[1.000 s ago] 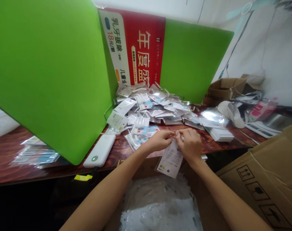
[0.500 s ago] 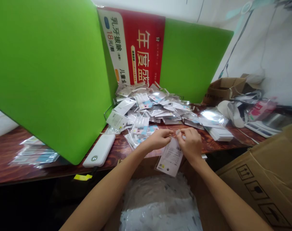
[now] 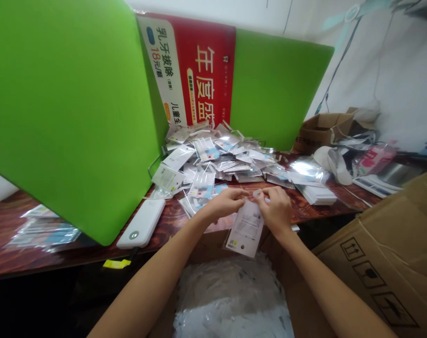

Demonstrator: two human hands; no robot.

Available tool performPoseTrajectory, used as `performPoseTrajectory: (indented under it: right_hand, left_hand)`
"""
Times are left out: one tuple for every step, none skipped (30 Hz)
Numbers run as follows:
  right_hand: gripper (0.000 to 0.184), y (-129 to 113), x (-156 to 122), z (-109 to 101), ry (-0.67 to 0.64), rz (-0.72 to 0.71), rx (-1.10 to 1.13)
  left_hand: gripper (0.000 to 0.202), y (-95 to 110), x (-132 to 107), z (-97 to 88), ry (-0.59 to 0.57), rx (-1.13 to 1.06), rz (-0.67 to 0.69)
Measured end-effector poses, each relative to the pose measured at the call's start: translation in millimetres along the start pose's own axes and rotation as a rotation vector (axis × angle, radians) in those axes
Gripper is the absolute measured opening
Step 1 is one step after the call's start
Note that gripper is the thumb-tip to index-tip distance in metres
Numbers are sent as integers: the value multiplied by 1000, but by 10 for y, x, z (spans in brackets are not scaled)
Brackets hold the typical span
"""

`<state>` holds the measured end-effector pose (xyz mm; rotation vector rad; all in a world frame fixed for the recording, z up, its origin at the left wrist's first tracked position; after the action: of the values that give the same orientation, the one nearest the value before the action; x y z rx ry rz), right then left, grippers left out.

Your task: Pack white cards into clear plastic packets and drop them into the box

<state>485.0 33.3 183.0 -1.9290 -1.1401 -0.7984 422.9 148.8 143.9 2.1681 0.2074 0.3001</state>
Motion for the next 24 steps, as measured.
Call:
performPoseTrajectory:
  right_hand:
    - [14,3,2,-3,1,4,3]
    - [14,5,4,-7,4,8,5]
    - [14,9,6,-11,6,12,7]
    - [14,15,8,-13,7,19,10]
    - [15,23,11,-15,8,26,13]
    - [15,33,13,-15,8,35,18]
    - [14,45,14,-14,6,45,22]
    - [14,58,16,-14,5,55,27]
    - [13,68,17,-13,3,62,31]
    - [13,77,19,-11,0,67,35]
    - [13,84,21,-9,-3,70,37]
    - [14,90,22,-7,-7,73,38]
    - [14,96,24,-4,-10,75,41]
    - [14,102,25,-3,-11,77,43]
    - [14,109,25,-5,-9,81,43]
    - [14,117,25,-8,-5,86,42]
    - [14,125,25,-12,0,90,41]
    - [13,132,24,-15,5,94,41]
    - [13,141,23,-18,9,100,42]
    - [13,151,22,-20,12,106,47]
    - [12,162,21,-20,13,114,54]
    - [12,173,21,-19,12,121,63]
    - [13,184,22,-18,11,129,73]
    - [13,195,24,-17,9,135,81]
  left_hand:
    - [45,-2,-2,-6,3,-4,-3]
    - [45,-10,-4,-14,10,-5,-8]
    - [45,-26,-7,-21,16,-5,-18]
    - [45,-48,-10,-27,20,-5,-33]
    - [45,-76,-14,-29,21,-7,-50]
    - [45,-105,-18,-32,24,-14,-68]
    - [45,-135,-24,-37,28,-24,-86]
    - [45,-164,-29,-43,33,-37,-102]
    - [46,-191,-35,-49,37,-51,-117]
    - [47,-218,-40,-54,40,-65,-132]
    - [48,-243,-44,-56,41,-78,-147]
    - [48,-266,-47,-56,38,-89,-161]
    - [49,-285,-49,-52,31,-100,-174]
    - [49,-302,-50,-46,23,-111,-186]
    - [49,-315,-50,-38,13,-124,-197]
    - [50,-324,-49,-29,3,-137,-204]
    - [50,-326,-47,-23,-4,-152,-207]
    - [50,-323,-44,-18,-7,-167,-205]
    - [50,-317,-41,-18,-7,-180,-198]
    - [49,-308,-37,-22,-3,-189,-189]
    - [48,-301,-34,-29,5,-196,-181]
    - [48,-298,-32,-36,13,-199,-178]
    - [47,-300,-32,-42,19,-201,-179]
    - [47,-302,-32,-46,23,-203,-182]
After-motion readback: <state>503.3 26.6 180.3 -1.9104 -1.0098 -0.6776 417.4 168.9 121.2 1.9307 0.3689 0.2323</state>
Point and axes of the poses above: each hand's wrist, its own x-axis towards the middle knuckle, its own z-axis out of the palm, y = z × x, the point moved 10 cm from there along x, towards the middle knuckle, and after that the axes turned 3 degrees about x, right-handed, at the moved point
